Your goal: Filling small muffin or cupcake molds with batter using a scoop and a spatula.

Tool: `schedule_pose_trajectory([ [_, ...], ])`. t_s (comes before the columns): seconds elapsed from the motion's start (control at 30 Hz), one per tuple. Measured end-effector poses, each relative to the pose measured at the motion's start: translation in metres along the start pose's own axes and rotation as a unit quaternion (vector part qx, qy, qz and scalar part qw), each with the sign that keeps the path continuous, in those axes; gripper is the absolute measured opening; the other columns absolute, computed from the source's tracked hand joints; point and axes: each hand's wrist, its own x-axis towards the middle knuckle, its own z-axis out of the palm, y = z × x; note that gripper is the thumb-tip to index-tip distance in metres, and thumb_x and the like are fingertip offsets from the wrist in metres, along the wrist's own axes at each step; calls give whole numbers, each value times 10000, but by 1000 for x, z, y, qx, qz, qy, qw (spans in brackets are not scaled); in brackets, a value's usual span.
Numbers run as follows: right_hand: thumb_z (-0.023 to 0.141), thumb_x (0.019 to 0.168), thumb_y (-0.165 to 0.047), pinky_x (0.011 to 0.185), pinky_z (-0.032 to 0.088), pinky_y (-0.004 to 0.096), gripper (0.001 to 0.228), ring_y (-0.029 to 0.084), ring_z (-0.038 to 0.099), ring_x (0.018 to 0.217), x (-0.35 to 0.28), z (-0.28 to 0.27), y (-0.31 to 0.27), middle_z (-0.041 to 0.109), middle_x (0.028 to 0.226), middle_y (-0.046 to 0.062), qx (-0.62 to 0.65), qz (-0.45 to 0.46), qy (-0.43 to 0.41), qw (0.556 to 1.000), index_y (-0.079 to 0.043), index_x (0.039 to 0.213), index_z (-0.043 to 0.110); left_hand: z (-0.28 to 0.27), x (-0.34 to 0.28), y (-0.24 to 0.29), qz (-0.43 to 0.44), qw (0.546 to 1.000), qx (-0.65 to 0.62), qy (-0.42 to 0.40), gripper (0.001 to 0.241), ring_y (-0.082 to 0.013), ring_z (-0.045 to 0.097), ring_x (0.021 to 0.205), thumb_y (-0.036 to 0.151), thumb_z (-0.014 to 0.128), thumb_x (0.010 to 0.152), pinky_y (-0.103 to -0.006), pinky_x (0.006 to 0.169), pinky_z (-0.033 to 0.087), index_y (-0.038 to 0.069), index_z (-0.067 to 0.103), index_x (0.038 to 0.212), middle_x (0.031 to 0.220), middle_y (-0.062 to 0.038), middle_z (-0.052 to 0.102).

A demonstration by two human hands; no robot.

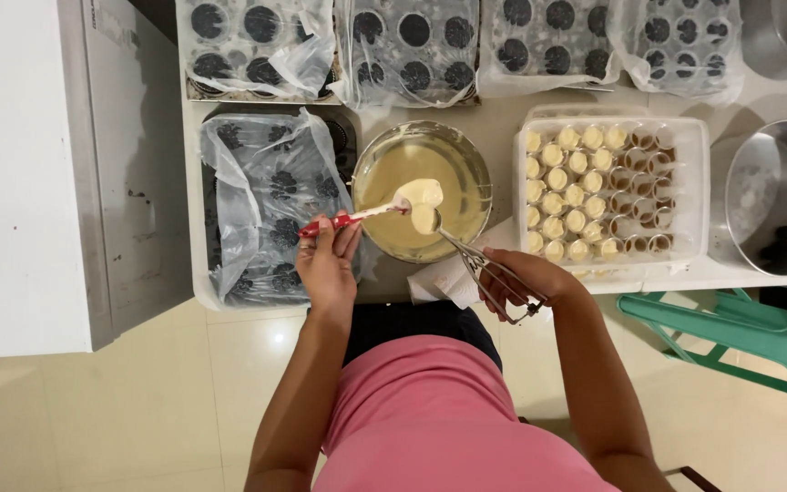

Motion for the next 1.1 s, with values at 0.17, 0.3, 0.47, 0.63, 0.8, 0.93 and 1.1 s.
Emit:
schedule_pose_trajectory([
  [0.17,333,1030,-525,417,369,274,711,167,604,453,12,-3,10,735,630,140,7,-8,1,1000,0,778,741,-19,11,-6,-51,998,-36,12,177,-300,763,978,176,625,1046,-441,948,634,29,616,1145,1148,-171,730],
  [0.3,319,1038,-526,419,349,274,708,162,608,454,16,-6,11,729,634,135,13,-7,24,1000,-3,800,732,-32,23,-17,-110,990,-79,45,178,-306,751,1026,178,630,1023,-455,999,621,36,614,1128,1151,-150,726],
  [0.47,286,1044,-521,446,390,278,728,159,580,459,16,-11,22,734,627,131,-11,-33,25,999,-13,802,747,-49,34,-23,-126,985,-111,50,225,-291,731,1088,194,617,1033,-433,1041,597,8,624,1160,1177,-137,735],
  [0.63,312,1058,-501,452,389,288,677,156,559,478,19,-13,40,726,653,118,21,-94,-21,995,-19,824,726,-32,15,-22,-107,990,-67,56,246,-304,732,1090,227,598,1049,-427,1036,581,8,623,1157,1167,-136,729],
  [0.8,284,1042,-525,432,382,285,723,145,514,437,28,-11,44,738,636,100,18,-134,-6,991,-26,807,753,-36,11,-35,-109,989,-90,46,226,-302,732,1082,194,599,1051,-465,1056,587,-17,626,1127,1158,-147,732],
  [0.93,272,1048,-539,424,376,285,724,139,507,431,37,-6,57,726,633,90,57,-141,12,988,-27,806,725,-62,18,-49,-124,988,-82,36,176,-295,727,1076,177,608,1045,-470,1079,577,13,620,1106,1153,-144,739],
  [1.1,274,1055,-498,509,477,312,671,199,692,558,20,-7,58,741,723,128,106,-136,19,985,-14,889,708,-81,31,-46,-111,989,-88,40,280,-321,728,1141,211,535,1092,-438,1061,583,-45,629,1152,1185,-216,739],
])
